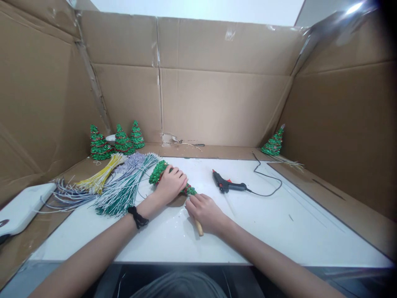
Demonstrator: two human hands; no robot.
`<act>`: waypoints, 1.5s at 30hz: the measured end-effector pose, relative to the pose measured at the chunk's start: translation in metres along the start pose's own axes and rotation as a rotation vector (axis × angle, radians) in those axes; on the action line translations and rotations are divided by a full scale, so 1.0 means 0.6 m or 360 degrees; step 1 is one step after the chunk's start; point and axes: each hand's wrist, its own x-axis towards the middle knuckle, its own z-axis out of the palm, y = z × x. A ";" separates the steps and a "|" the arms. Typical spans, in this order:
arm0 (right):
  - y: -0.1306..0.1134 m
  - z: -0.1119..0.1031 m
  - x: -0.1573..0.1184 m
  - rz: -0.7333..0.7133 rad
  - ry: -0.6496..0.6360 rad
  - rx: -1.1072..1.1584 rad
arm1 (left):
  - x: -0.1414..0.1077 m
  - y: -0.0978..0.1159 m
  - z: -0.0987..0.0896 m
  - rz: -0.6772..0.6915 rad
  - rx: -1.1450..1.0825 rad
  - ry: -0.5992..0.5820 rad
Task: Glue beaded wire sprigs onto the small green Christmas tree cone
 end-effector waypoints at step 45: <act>0.027 -0.052 -0.008 0.0570 0.1018 0.1582 | 0.002 0.002 -0.054 -0.0005 -0.1107 -0.0009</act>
